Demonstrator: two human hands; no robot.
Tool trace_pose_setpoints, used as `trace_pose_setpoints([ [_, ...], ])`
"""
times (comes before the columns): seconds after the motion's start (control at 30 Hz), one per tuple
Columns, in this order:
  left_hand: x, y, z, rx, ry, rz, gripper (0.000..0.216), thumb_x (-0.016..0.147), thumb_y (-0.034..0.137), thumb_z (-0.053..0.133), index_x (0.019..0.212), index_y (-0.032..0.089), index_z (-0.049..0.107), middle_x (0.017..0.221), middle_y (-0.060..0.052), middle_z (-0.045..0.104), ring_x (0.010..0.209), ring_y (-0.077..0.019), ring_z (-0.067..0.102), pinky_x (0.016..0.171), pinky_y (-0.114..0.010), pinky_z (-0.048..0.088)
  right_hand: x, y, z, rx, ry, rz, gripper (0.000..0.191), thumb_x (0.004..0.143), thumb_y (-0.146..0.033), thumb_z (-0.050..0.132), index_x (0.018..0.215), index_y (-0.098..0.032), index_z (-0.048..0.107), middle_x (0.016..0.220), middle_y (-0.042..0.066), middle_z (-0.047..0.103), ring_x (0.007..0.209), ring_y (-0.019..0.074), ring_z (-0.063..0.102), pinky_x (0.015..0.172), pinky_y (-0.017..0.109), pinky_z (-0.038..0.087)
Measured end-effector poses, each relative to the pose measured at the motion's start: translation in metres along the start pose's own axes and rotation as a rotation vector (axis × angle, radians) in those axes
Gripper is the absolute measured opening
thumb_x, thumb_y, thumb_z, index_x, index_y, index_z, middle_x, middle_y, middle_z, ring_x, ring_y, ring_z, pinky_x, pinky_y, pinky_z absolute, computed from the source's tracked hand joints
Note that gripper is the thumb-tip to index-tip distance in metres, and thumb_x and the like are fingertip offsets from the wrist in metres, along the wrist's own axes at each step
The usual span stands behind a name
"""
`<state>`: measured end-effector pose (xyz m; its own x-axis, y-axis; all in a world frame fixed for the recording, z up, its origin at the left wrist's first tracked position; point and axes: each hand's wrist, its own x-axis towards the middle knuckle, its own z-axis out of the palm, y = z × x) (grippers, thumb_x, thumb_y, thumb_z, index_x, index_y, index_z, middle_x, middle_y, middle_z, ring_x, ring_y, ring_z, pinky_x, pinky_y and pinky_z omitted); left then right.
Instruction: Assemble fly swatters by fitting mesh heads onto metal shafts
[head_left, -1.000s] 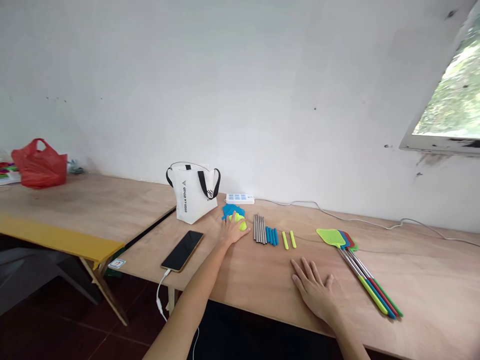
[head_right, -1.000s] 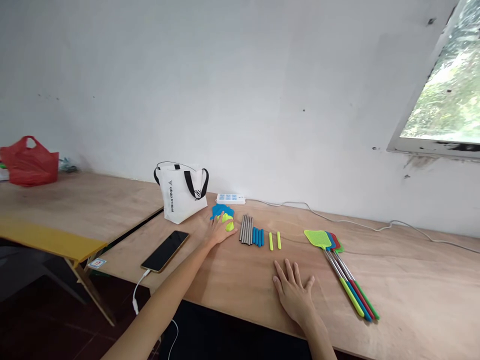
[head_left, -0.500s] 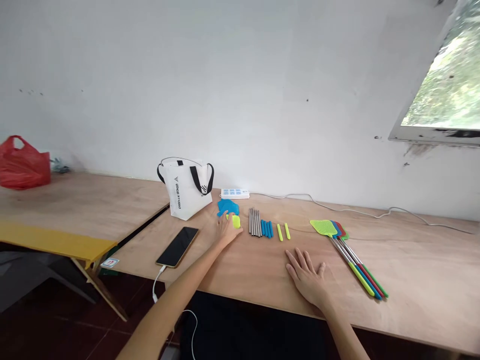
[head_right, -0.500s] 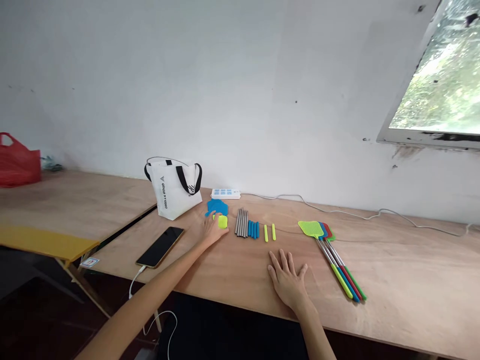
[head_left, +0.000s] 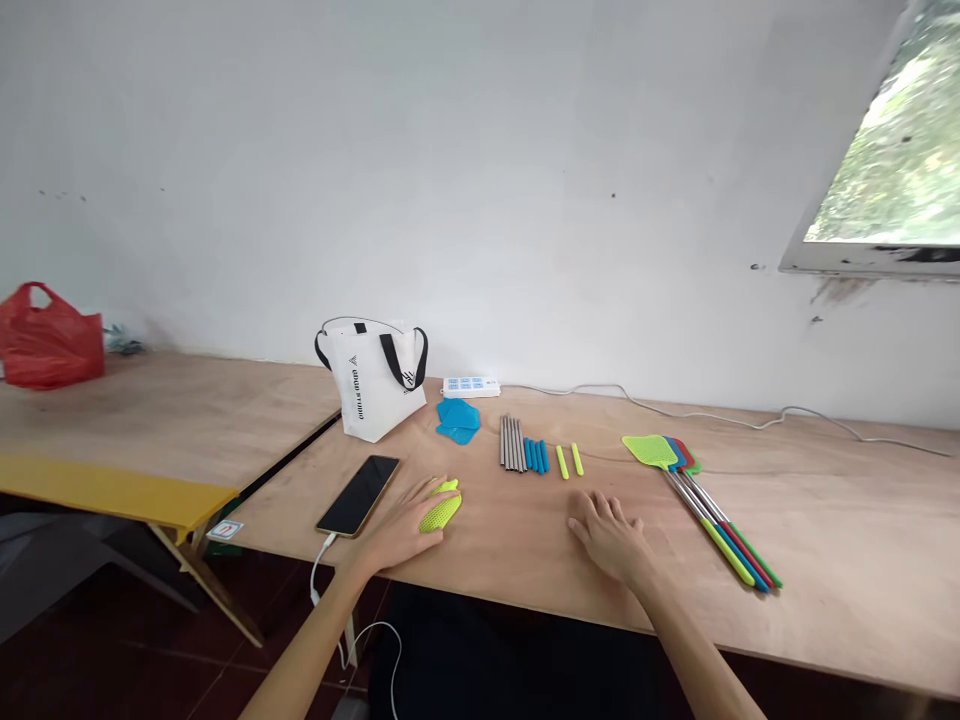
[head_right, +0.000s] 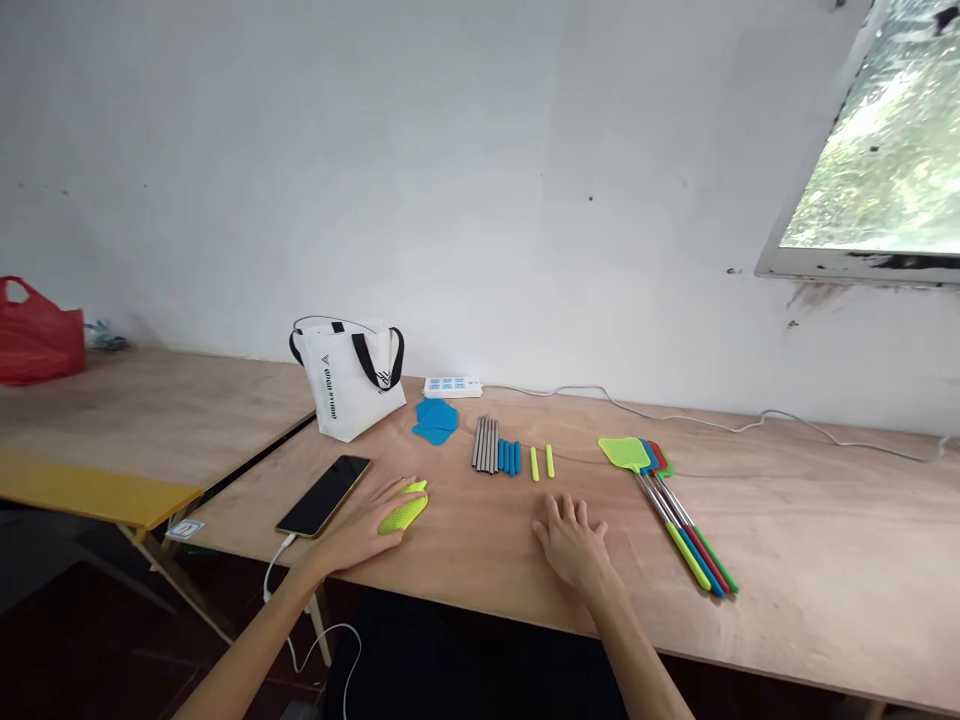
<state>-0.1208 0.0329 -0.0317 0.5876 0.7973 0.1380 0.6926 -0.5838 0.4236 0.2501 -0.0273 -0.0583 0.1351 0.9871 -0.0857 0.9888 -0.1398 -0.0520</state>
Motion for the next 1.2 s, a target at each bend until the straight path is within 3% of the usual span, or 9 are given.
trace_pose_setpoints([
  [0.07,0.008,0.001,0.000,-0.019,-0.017,0.005,0.072,0.080,0.018,0.060,0.149,0.038,0.049,0.164,0.004,0.036,0.153,-0.0254,0.027,0.125,-0.045,0.027,0.013,-0.005,-0.013,0.020,-0.030,0.010,0.067,0.101,-0.050,0.036,0.161,-0.021,0.025,0.153,0.023,0.044,0.138,0.0411,0.043,0.100,0.063,0.042],
  [0.17,0.022,-0.002,0.000,-0.044,-0.018,0.026,0.076,0.076,0.017,0.061,0.149,0.035,0.049,0.161,0.002,0.041,0.151,-0.0248,0.032,0.124,-0.042,0.030,0.036,-0.012,-0.022,0.019,0.019,0.058,0.072,0.101,-0.050,0.036,0.163,-0.021,0.015,0.160,0.026,0.032,0.136,0.0428,0.045,0.100,0.064,0.041],
  [0.3,0.036,-0.006,-0.004,-0.025,-0.090,0.069,0.073,0.074,0.016,0.060,0.145,0.033,0.052,0.159,0.000,0.043,0.150,-0.0250,0.033,0.126,-0.044,0.024,0.063,-0.011,-0.018,-0.011,0.148,0.006,0.059,0.104,-0.036,0.023,0.163,-0.026,0.022,0.167,0.016,0.025,0.148,0.0391,0.032,0.109,0.069,0.030],
  [0.4,0.045,-0.002,-0.009,0.052,-0.155,0.006,0.074,0.075,0.015,0.057,0.146,0.032,0.050,0.162,-0.001,0.038,0.153,-0.0274,0.028,0.127,-0.055,0.011,0.069,-0.004,-0.012,-0.010,0.196,-0.074,0.059,0.102,-0.022,0.023,0.161,-0.026,0.029,0.167,0.009,0.029,0.150,0.0290,0.031,0.118,0.055,0.029],
  [0.53,0.056,0.017,0.002,0.127,-0.107,-0.032,0.073,0.082,0.010,0.044,0.153,0.029,0.038,0.166,-0.002,0.030,0.155,-0.0250,0.023,0.126,-0.055,0.014,0.059,0.005,0.004,0.003,0.247,-0.100,0.061,0.098,-0.014,0.027,0.158,-0.017,0.037,0.163,0.012,0.037,0.143,0.0260,0.045,0.114,0.039,0.040],
  [0.73,0.092,0.052,0.046,0.171,0.016,0.062,0.065,0.093,0.015,0.036,0.158,0.018,0.028,0.167,-0.008,0.027,0.151,-0.0237,0.032,0.125,-0.041,0.022,0.023,0.016,0.044,-0.012,0.410,-0.161,0.070,0.092,-0.007,0.029,0.161,-0.017,0.028,0.160,0.013,0.042,0.133,0.0272,0.057,0.098,0.036,0.055],
  [0.93,0.130,0.061,0.061,0.259,-0.019,0.014,0.064,0.092,0.012,0.034,0.155,0.010,0.032,0.165,-0.016,0.032,0.150,-0.0298,0.035,0.119,-0.044,0.031,0.001,0.013,0.043,0.067,0.404,-0.084,0.064,0.098,-0.015,0.026,0.161,-0.019,0.028,0.162,0.009,0.039,0.136,0.0234,0.055,0.091,0.031,0.058],
  [1.07,0.123,0.065,0.067,0.284,-0.011,-0.005,0.065,0.089,0.006,0.033,0.154,0.009,0.034,0.162,-0.020,0.035,0.149,-0.0304,0.036,0.118,-0.046,0.033,-0.002,0.009,0.040,0.153,0.414,-0.068,0.062,0.100,-0.019,0.025,0.162,-0.022,0.027,0.161,0.008,0.041,0.135,0.0241,0.056,0.092,0.035,0.059],
  [1.2,0.084,0.082,0.082,0.331,0.038,-0.043,0.063,0.090,0.003,0.032,0.153,0.008,0.035,0.158,-0.021,0.041,0.149,-0.0297,0.037,0.119,-0.044,0.033,-0.003,0.009,0.040,0.199,0.411,-0.063,0.060,0.102,-0.024,0.023,0.161,-0.023,0.029,0.162,0.006,0.040,0.135,0.0241,0.056,0.092,0.036,0.058],
])
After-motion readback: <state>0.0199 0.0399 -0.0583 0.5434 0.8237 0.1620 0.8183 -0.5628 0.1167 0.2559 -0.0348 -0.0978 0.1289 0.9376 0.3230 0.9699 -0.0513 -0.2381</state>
